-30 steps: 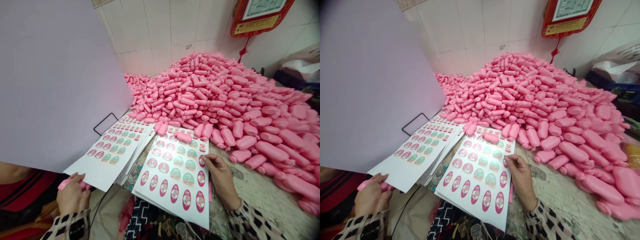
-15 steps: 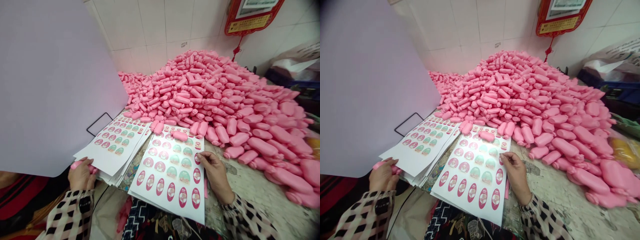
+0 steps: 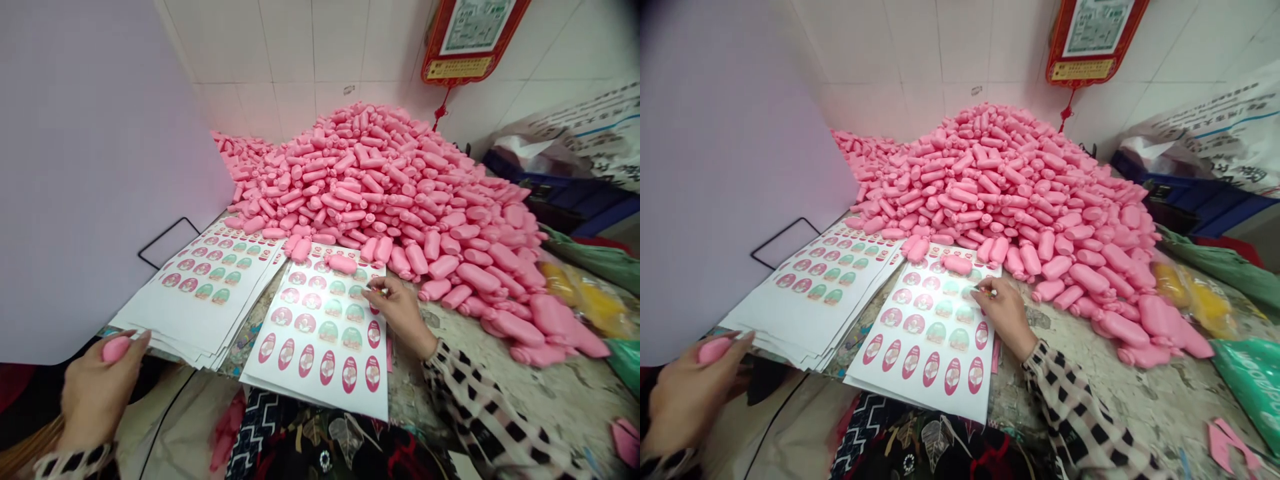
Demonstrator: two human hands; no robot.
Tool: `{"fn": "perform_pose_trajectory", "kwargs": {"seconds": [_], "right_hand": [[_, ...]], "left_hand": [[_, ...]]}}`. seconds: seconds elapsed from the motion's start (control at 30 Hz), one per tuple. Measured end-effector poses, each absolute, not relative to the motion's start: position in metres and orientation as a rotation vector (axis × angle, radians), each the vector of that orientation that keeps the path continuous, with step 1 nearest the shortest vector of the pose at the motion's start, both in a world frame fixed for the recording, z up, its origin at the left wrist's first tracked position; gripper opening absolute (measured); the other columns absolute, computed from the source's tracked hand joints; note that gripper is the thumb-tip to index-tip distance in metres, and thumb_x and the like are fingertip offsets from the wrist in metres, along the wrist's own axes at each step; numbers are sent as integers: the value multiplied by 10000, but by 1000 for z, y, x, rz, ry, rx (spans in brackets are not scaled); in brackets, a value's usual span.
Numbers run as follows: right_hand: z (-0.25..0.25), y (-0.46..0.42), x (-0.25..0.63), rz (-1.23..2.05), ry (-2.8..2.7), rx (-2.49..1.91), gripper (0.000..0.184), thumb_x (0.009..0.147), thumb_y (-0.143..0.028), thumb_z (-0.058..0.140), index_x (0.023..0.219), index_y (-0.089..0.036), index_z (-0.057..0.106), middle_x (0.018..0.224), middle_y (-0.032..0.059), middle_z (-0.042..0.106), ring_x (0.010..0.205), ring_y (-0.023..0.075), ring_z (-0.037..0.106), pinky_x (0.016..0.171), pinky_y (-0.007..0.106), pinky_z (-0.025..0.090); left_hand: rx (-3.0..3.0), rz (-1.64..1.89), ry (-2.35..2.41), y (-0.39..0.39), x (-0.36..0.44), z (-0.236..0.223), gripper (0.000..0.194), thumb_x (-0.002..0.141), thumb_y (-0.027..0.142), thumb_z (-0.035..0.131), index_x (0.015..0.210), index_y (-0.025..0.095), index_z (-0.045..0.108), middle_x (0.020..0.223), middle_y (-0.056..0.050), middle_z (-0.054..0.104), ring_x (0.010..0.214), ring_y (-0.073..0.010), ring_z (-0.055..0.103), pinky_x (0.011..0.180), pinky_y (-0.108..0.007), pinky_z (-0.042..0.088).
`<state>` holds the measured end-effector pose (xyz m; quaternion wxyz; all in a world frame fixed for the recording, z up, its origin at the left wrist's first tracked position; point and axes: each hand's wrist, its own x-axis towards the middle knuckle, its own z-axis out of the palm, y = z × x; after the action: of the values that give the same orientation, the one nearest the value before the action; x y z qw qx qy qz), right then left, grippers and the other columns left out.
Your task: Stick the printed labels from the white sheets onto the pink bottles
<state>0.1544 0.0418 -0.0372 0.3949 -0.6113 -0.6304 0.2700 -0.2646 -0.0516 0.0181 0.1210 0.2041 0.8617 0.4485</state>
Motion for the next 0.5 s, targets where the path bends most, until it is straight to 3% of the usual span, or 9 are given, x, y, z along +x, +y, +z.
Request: {"fn": "perform_pose_trajectory", "kwargs": {"seconds": [0.13, 0.3, 0.5], "right_hand": [[-15, 77, 141, 381, -1988, -1609, 314, 844, -361, 520, 1097, -207, 623, 1082, 84, 637, 940, 239, 590, 769, 330, 414], [-4, 97, 116, 267, -2344, -1672, 407, 901, -422, 424, 1253, -245, 525, 1242, 100, 566, 1007, 258, 584, 726, 319, 425], [-13, 68, 125, 144, -2555, -1577, 422, 922, -414, 366, 1293, -247, 477, 1232, 95, 559, 1010, 257, 583, 701, 321, 452]], "left_hand": [[450, 1481, 1996, -69, -245, 22, 195, 720, 356, 664, 849, 212, 632, 641, 9, 585, 501, -123, 495, 357, -175, 374], [74, 1301, 1072, -69, -188, 20, 356, 913, 427, 358, 988, 138, 552, 686, -55, 549, 494, -98, 496, 364, -170, 401], [-8, 1235, 804, -46, -138, 10, 352, 885, 461, 425, 981, 137, 522, 746, -72, 562, 628, -148, 593, 436, -204, 481]]}}
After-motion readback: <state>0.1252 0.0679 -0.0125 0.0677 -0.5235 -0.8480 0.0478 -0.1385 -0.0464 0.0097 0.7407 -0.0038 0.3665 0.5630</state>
